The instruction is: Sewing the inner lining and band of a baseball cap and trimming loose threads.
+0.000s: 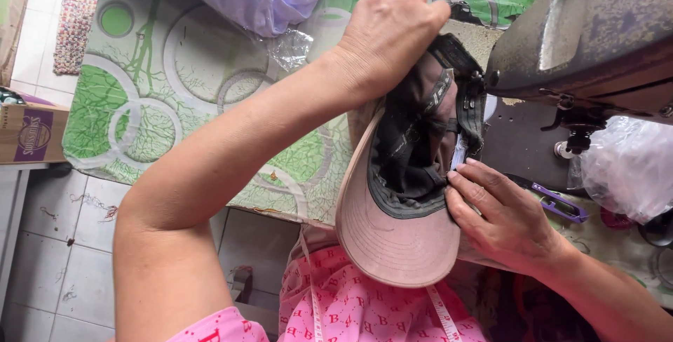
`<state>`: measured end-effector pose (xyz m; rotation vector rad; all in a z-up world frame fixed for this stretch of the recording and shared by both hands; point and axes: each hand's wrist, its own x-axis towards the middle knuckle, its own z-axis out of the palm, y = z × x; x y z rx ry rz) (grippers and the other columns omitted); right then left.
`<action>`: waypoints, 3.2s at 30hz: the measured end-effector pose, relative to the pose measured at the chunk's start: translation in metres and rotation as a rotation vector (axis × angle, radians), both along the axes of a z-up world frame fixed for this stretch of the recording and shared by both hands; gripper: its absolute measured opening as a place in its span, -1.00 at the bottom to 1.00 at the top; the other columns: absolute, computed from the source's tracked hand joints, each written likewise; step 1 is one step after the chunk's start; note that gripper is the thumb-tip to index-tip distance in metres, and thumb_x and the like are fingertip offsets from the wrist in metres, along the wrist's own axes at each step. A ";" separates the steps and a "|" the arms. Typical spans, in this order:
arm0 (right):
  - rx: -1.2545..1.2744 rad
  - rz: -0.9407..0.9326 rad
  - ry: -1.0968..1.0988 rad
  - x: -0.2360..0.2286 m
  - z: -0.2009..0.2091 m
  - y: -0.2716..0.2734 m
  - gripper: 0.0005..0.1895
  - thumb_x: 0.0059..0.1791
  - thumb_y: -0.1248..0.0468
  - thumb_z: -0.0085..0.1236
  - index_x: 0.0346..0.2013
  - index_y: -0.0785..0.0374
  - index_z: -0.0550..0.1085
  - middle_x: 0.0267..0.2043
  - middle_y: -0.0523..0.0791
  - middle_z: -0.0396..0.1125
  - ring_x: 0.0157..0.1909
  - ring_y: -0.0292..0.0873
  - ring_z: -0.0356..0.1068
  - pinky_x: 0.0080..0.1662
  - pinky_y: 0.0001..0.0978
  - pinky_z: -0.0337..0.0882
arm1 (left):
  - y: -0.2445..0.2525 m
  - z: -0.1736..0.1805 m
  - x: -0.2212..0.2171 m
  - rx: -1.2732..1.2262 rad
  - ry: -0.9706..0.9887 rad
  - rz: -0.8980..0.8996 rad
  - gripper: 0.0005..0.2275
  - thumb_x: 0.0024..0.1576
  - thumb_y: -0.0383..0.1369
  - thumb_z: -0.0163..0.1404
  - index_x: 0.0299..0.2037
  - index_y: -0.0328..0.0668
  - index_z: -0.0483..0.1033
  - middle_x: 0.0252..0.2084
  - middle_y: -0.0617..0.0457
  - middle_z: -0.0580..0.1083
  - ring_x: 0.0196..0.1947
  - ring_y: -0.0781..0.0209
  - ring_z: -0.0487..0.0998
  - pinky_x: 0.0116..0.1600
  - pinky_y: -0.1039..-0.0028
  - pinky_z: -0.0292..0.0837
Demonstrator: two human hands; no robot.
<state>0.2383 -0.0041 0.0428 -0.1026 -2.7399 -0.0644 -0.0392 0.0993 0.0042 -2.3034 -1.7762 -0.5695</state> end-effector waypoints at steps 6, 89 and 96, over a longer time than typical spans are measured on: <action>-0.077 -0.014 -0.011 0.009 -0.002 0.004 -0.66 0.07 0.29 -0.17 -0.11 0.49 0.50 0.01 0.19 0.45 0.06 0.19 0.45 0.23 -0.03 0.47 | -0.008 0.030 -0.012 -0.191 -0.298 -0.117 -0.78 -0.21 -0.49 0.14 -0.37 -0.17 0.41 -0.38 -0.03 0.46 -0.41 -0.26 0.52 -0.37 0.01 0.35; -0.451 -0.173 -0.005 0.047 -0.014 -0.023 -0.64 0.00 0.55 -0.05 0.06 0.38 0.51 0.13 0.06 0.44 0.14 0.07 0.46 0.25 -0.14 0.44 | -0.132 0.020 0.062 -0.188 -0.023 -0.564 -0.97 0.06 -0.32 0.03 -0.33 0.06 0.50 -0.35 0.17 0.41 -0.33 0.05 0.44 -0.16 0.13 0.19; -0.478 -0.251 -0.120 0.032 -0.003 0.033 -0.50 -0.02 0.72 0.05 0.15 0.32 0.52 0.09 0.02 0.32 0.00 -0.02 0.41 0.08 -0.21 0.45 | -0.130 0.016 0.061 -0.243 0.006 -0.567 -0.91 -0.04 -0.41 0.09 -0.35 0.04 0.52 -0.34 0.18 0.39 -0.31 0.07 0.44 -0.13 0.15 0.21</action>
